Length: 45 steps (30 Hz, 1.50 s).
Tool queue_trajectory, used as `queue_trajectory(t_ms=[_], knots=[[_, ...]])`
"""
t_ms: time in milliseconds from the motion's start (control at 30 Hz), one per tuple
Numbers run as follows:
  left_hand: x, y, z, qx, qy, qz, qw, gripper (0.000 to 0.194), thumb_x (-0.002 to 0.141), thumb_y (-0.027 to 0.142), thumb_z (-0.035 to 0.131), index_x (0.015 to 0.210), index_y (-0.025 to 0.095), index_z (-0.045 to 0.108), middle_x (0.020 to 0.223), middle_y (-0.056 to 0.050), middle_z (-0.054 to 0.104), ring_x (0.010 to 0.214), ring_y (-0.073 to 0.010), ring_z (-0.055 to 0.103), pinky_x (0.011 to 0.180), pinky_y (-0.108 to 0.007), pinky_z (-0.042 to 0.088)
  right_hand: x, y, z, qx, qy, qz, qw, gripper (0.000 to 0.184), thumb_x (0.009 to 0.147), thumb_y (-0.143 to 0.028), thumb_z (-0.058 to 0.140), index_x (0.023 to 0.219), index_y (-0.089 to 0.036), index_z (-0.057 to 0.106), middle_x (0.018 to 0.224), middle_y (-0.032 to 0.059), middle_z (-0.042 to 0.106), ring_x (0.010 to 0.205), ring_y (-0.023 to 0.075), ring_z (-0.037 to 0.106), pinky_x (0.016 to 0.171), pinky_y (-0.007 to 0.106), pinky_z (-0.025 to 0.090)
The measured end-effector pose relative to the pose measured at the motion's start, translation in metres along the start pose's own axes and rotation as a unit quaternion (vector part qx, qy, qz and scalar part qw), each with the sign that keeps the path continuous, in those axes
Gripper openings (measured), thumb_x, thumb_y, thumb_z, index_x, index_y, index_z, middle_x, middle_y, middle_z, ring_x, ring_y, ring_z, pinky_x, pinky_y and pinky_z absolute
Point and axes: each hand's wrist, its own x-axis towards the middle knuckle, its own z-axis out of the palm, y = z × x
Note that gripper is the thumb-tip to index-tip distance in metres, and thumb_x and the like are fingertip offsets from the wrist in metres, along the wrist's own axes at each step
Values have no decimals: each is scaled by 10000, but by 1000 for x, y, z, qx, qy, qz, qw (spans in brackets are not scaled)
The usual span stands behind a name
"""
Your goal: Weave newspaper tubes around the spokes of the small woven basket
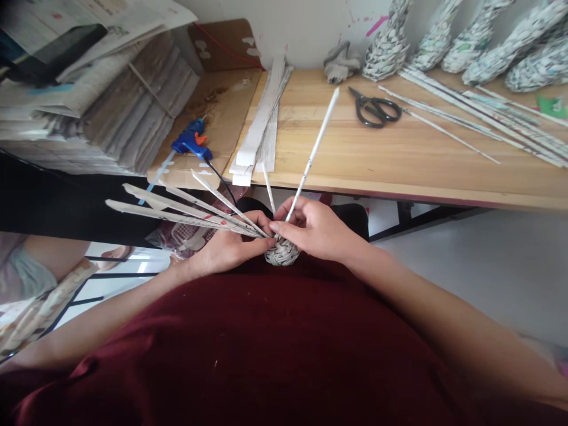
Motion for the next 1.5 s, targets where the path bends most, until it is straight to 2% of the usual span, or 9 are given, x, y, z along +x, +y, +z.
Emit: queue_trajectory(t_ms=[200,400,533,667,867,967,1100,1333,1500], knots=[[0,2,-1,14,-3,4,1000,105,784,205,674,778,161,579,715,4,609,656,-113,543,612,-242,455,2,-1,2,-17,5,13,1000,213,842,-365,727,858,-204,589,594,-21,596,475,120,523,419,255,381],[2,-2,-4,46,14,39,998,104,782,197,677,834,158,596,770,-10,639,697,-128,588,648,-251,488,-2,-1,5,1,48,-53,997,226,845,-323,694,739,-209,530,569,-43,541,478,106,504,449,250,384],[6,-14,-9,90,97,61,989,315,736,181,729,1018,156,591,901,-28,683,817,-156,655,786,-292,540,-6,4,15,44,78,-71,993,194,906,-338,633,815,-208,520,581,-52,560,454,90,519,437,232,406],[6,-25,-11,76,124,12,989,503,711,256,792,1148,160,563,1026,-68,705,921,-197,683,804,-324,573,-10,14,24,62,87,-63,992,191,930,-362,619,874,-207,521,628,-41,591,456,84,540,427,225,416],[-2,-34,-6,57,119,-4,991,355,747,295,783,1022,157,606,836,-21,688,750,-143,652,683,-267,549,-13,18,26,43,78,-60,994,184,933,-352,623,881,-207,522,657,-39,594,471,71,532,435,221,406],[-4,-35,-6,35,131,-3,991,328,738,294,800,964,157,606,835,-26,699,753,-139,660,670,-251,548,-13,16,27,40,78,-59,994,167,930,-330,627,893,-207,521,664,-40,589,490,76,551,441,219,420],[-6,-32,-8,56,106,16,993,186,781,289,771,850,143,680,817,-41,727,729,-131,660,665,-242,540,-13,16,29,36,75,-60,995,152,934,-308,619,894,-206,514,668,-41,588,491,71,553,446,217,429],[-7,-27,-9,128,124,89,980,128,804,213,756,914,151,779,905,-70,789,820,-162,716,755,-271,560,-13,14,28,34,69,-53,996,144,917,-298,627,903,-198,525,681,-27,593,527,89,559,463,231,431],[-6,-20,-13,170,92,116,974,155,820,165,730,961,157,794,949,-71,805,866,-171,738,812,-280,578,-13,17,25,7,48,-88,995,146,888,-281,660,890,-195,543,692,-20,588,594,109,563,536,255,456]])
